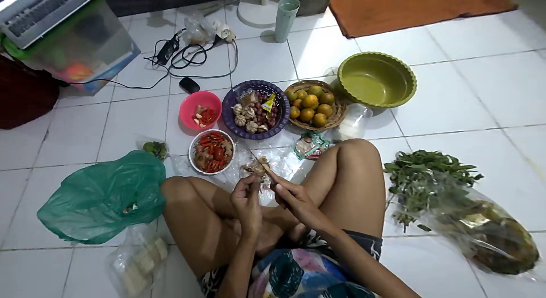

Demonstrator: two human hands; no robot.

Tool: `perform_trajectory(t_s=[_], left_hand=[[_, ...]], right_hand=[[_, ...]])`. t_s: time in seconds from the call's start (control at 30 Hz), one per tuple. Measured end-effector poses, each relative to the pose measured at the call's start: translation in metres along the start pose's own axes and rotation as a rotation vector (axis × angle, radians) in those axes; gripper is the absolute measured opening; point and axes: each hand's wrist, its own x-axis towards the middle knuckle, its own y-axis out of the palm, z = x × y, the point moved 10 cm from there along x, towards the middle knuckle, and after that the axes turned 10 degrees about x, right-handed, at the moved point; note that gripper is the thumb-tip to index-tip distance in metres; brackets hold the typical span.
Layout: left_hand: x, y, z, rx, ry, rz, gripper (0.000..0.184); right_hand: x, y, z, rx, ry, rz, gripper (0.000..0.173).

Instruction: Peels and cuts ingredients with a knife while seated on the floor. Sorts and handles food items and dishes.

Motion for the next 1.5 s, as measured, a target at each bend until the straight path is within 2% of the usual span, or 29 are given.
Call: perform_trajectory(t_s=[0.17,0.23,0.33,0.53,0.77,0.93,1.13,1.33,1.5], left_hand=[[0.0,-0.001,-0.009,0.029,0.053,0.0,0.01],[0.001,-0.001,-0.01,0.038,0.049,0.009,0.011],[0.002,-0.002,-0.008,0.009,0.018,0.021,0.012],[0.0,0.003,0.001,-0.084,-0.196,0.076,0.017],[-0.003,0.014,0.015,-0.261,-0.465,0.169,0.027],[-0.004,0.016,0.026,-0.317,-0.595,0.285,0.027],[0.001,0.008,0.031,-0.234,-0.57,0.381,0.03],[-0.006,0.01,0.039,-0.218,-0.676,0.37,0.026],[-0.01,0.007,0.045,-0.167,-0.686,0.38,0.022]], right_hand=[[0.0,0.002,-0.003,0.176,0.04,0.02,0.045],[0.0,0.002,-0.008,0.254,0.085,0.022,0.033],[-0.001,0.005,-0.013,0.336,0.144,0.061,0.035],[-0.006,0.015,-0.017,0.526,0.282,0.128,0.041],[-0.008,0.023,-0.017,0.622,0.312,0.193,0.04],[-0.009,0.021,-0.02,0.57,0.333,0.204,0.037],[-0.009,0.012,-0.022,0.422,0.351,0.211,0.035],[-0.012,0.009,-0.022,0.372,0.374,0.21,0.032],[-0.007,-0.004,-0.016,0.251,0.33,0.146,0.032]])
